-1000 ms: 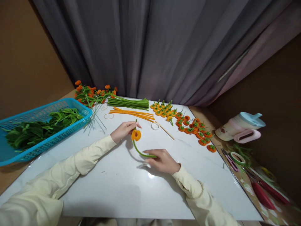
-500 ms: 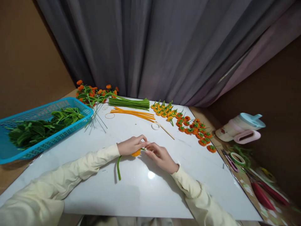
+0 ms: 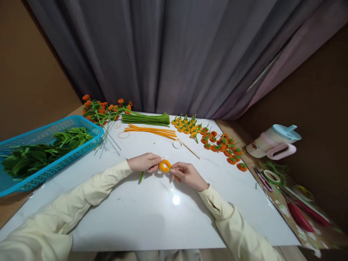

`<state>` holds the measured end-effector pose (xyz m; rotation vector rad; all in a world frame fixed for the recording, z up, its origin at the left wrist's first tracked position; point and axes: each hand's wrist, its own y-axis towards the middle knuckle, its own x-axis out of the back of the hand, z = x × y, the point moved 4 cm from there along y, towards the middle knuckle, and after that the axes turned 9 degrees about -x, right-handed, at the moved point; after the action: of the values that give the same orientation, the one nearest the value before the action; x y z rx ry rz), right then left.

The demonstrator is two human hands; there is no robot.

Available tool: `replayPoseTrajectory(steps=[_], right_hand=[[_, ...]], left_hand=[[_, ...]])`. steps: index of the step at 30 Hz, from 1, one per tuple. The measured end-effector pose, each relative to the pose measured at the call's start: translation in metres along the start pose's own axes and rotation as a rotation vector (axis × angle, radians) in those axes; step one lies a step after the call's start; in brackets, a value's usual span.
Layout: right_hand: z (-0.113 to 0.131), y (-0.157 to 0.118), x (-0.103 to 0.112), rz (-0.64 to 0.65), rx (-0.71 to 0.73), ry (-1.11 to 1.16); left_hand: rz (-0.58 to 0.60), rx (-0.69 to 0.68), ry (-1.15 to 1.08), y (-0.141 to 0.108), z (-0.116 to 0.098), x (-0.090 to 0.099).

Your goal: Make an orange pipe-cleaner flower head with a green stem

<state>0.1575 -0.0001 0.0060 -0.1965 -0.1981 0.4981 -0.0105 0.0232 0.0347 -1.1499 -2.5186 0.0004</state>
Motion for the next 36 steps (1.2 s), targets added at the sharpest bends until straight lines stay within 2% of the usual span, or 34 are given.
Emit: replayPoseTrajectory(steps=[3,10,16,21,31,36], right_hand=[[0.002,-0.002,-0.002,0.079,-0.078,-0.003],[0.009,-0.006,0.007,0.073,-0.107,-0.077],[0.01,-0.007,0.012,0.08,-0.079,-0.078],[0.011,-0.007,0.015,0.084,-0.086,-0.084],[0.018,-0.014,0.021,0.153,-0.066,-0.128],[0.017,-0.014,0.018,0.223,-0.079,-0.09]], left_hand=[[-0.018,-0.015,0.097,-0.001,-0.002,-0.001],[-0.019,0.057,0.111,-0.005,-0.004,0.006],[0.073,0.07,0.055,-0.007,-0.003,0.011],[0.097,0.094,0.034,-0.009,-0.002,0.016],[0.234,0.079,0.039,-0.021,-0.012,0.027],[0.323,0.113,0.042,-0.022,-0.007,0.025]])
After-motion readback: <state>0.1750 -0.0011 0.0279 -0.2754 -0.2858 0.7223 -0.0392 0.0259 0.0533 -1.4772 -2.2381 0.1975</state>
